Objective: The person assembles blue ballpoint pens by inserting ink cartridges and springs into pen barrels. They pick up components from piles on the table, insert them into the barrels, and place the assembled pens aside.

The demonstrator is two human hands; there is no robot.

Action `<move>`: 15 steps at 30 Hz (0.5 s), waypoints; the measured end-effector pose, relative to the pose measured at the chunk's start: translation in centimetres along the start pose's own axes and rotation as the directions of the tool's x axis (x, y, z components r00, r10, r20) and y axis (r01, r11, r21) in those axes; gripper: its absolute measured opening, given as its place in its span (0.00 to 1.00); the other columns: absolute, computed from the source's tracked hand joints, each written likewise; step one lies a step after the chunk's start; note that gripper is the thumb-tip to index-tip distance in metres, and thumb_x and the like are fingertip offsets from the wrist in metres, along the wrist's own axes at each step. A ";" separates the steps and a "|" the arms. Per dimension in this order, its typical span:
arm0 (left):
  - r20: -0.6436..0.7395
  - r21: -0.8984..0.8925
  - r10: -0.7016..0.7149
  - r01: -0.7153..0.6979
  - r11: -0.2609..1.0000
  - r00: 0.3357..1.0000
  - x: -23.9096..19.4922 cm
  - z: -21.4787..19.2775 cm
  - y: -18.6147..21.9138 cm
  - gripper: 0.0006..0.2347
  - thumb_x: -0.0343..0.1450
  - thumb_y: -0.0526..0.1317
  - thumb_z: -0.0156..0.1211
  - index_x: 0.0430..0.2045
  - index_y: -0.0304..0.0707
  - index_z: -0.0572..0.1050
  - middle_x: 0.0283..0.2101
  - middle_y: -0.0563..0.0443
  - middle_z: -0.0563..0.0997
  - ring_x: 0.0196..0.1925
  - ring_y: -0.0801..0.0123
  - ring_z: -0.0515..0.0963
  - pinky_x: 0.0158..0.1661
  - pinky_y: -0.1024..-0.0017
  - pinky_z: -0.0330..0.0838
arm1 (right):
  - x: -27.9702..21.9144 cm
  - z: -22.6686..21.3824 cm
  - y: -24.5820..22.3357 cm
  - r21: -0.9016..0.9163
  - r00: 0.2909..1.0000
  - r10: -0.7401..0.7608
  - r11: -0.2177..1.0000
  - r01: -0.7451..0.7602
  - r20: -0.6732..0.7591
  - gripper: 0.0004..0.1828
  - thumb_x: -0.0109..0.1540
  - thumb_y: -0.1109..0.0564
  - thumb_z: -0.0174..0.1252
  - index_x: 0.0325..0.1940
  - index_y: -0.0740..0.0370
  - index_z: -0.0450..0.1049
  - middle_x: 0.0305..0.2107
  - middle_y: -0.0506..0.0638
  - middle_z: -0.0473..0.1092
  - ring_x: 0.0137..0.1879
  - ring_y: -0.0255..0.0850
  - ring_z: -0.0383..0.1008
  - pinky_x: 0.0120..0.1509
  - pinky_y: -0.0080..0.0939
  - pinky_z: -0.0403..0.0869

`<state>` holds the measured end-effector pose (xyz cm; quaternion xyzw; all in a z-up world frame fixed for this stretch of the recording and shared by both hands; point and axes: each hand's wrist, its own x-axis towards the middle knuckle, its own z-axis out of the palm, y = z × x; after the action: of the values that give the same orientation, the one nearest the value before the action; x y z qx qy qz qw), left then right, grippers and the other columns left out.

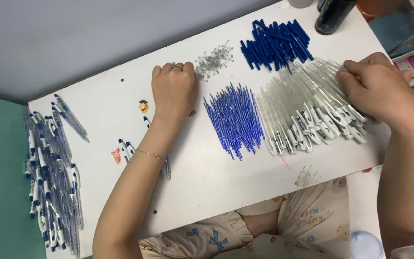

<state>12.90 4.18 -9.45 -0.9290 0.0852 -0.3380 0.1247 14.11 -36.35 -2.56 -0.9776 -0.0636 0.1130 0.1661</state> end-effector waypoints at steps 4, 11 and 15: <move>0.048 -0.007 -0.021 0.022 1.000 0.999 0.2 -0.1 -0.4 0.05 0.61 0.34 0.57 0.14 0.45 0.69 0.16 0.54 0.72 0.23 0.57 0.72 0.31 0.63 0.60 | 1.4 1.9 3.6 -0.149 0.968 -0.189 0.975 0.165 -0.163 0.19 0.78 0.49 0.45 0.50 0.59 0.79 0.42 0.57 0.77 0.65 0.54 0.69 0.49 0.71 0.59; 0.059 -0.174 -0.076 0.085 0.981 0.995 -1.8 -9.0 -2.5 0.02 0.71 0.37 0.58 0.31 0.41 0.76 0.32 0.50 0.79 0.31 0.52 0.78 0.31 0.58 0.64 | -2.1 1.6 2.5 -0.052 0.693 -0.413 0.877 0.478 -0.590 0.18 0.92 0.65 0.48 0.73 0.86 0.79 0.49 0.73 0.66 0.60 0.62 0.68 0.64 0.55 0.66; 0.478 -0.040 -0.329 0.395 0.918 0.814 -7.8 -16.6 -2.4 0.14 0.75 0.46 0.57 0.25 0.36 0.74 0.26 0.39 0.77 0.26 0.38 0.78 0.25 0.45 0.70 | -4.5 0.5 -0.4 0.066 0.694 -0.329 0.876 0.477 -0.641 0.30 1.00 0.53 0.34 0.79 0.79 0.78 0.51 0.61 0.66 0.55 0.51 0.65 0.64 0.51 0.64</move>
<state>-3.60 5.48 -1.21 -0.9876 -0.1026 -0.1182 0.0106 9.64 -36.54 -1.98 -0.8961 -0.2073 -0.2422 0.3090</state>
